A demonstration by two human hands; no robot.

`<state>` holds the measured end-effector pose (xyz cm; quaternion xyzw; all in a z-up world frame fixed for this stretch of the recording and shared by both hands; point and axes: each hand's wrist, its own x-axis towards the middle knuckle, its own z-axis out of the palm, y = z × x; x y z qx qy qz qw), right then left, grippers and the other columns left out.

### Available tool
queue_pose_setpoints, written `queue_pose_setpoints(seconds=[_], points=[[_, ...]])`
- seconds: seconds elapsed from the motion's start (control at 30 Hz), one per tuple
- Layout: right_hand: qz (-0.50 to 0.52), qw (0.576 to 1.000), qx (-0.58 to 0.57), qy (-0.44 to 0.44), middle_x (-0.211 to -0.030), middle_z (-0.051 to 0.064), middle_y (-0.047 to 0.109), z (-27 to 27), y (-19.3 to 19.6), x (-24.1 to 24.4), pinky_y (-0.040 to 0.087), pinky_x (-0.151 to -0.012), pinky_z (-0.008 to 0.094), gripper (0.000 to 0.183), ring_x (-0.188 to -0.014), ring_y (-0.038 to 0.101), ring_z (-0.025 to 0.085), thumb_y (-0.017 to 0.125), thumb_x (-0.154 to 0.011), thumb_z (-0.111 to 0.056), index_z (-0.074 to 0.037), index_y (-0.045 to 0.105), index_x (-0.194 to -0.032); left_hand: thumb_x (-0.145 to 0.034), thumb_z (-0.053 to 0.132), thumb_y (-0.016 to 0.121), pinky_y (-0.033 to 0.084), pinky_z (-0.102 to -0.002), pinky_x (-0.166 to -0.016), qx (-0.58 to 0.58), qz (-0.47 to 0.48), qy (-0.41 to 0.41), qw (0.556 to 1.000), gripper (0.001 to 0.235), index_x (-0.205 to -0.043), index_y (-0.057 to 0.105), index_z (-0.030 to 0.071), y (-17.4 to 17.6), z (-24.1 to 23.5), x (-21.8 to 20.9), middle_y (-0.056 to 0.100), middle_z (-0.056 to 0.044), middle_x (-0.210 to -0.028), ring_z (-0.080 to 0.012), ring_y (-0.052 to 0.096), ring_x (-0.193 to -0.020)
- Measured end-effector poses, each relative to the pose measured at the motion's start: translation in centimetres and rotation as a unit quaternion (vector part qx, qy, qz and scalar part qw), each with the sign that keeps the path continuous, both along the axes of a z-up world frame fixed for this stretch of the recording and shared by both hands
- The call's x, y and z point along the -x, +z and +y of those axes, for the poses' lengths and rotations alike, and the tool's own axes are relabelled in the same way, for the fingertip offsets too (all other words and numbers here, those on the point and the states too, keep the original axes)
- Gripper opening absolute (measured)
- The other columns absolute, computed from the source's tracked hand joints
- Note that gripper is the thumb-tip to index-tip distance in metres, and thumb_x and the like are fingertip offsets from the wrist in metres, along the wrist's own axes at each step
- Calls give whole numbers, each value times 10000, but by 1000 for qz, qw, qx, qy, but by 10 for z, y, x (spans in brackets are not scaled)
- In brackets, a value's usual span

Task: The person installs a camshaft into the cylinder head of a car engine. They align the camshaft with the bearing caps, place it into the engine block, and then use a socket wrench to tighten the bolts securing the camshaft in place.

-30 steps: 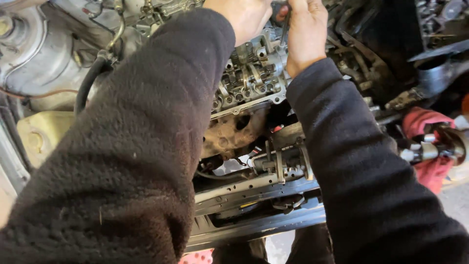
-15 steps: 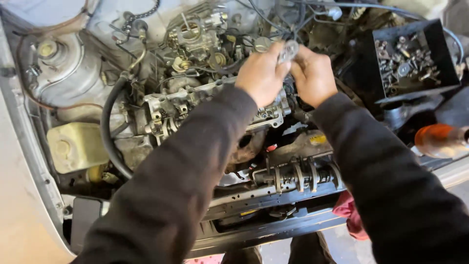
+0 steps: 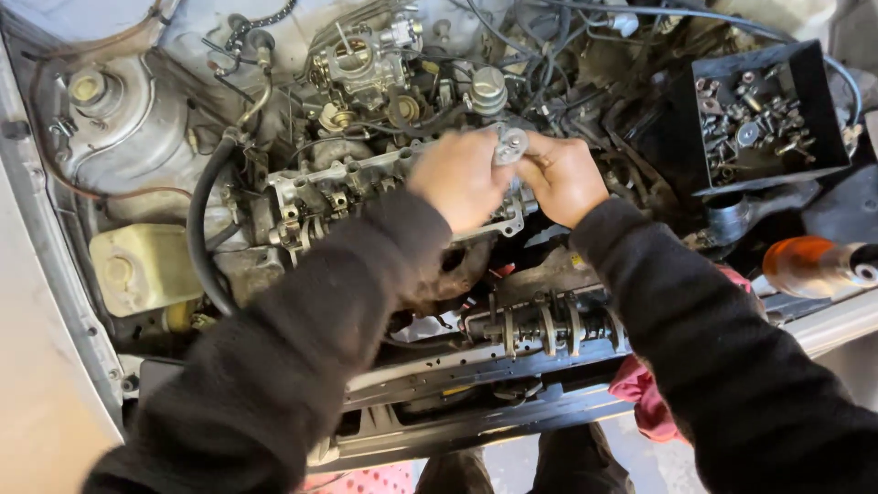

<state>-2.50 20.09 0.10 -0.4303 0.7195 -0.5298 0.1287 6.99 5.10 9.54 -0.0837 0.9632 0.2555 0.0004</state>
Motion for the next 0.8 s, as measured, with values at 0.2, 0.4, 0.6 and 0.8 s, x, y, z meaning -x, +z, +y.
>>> queue_pose_setpoints(seconds=[0.2,0.4,0.6,0.8], points=[[-18,999,35,-27,-1016,110,790,-1,-16,-1,579,-827,281,197,-901,722,91,695,-997,-26,-26,724,-1191,-790,255,715,559,-472,-753,396,79,-149,903,115,-790,757,149,5,-19,47,725,-60,-806,-256,720,-838],[-11,997,64,-48,-1041,111,788,-3,-19,-8,584,-834,276,186,-919,735,117,704,-1015,-42,-26,725,-1199,-825,248,683,565,-383,-581,461,64,-117,877,157,-781,798,150,-8,-22,72,735,-84,-807,-233,728,-761],[38,995,61,-64,-1053,136,773,-1,-42,-9,596,-819,315,190,-901,760,211,742,-986,-91,-31,741,-1166,-891,134,697,584,-405,-659,343,13,-213,915,155,-1026,745,75,-20,-6,102,737,-163,-889,-280,742,-790],[98,991,63,-61,-1015,159,736,-3,-41,-8,579,-820,362,177,-906,733,301,744,-963,-89,-21,727,-1125,-919,249,693,561,-497,-813,79,-10,-225,971,406,-1258,570,64,5,63,31,685,-162,-935,-314,648,-902]])
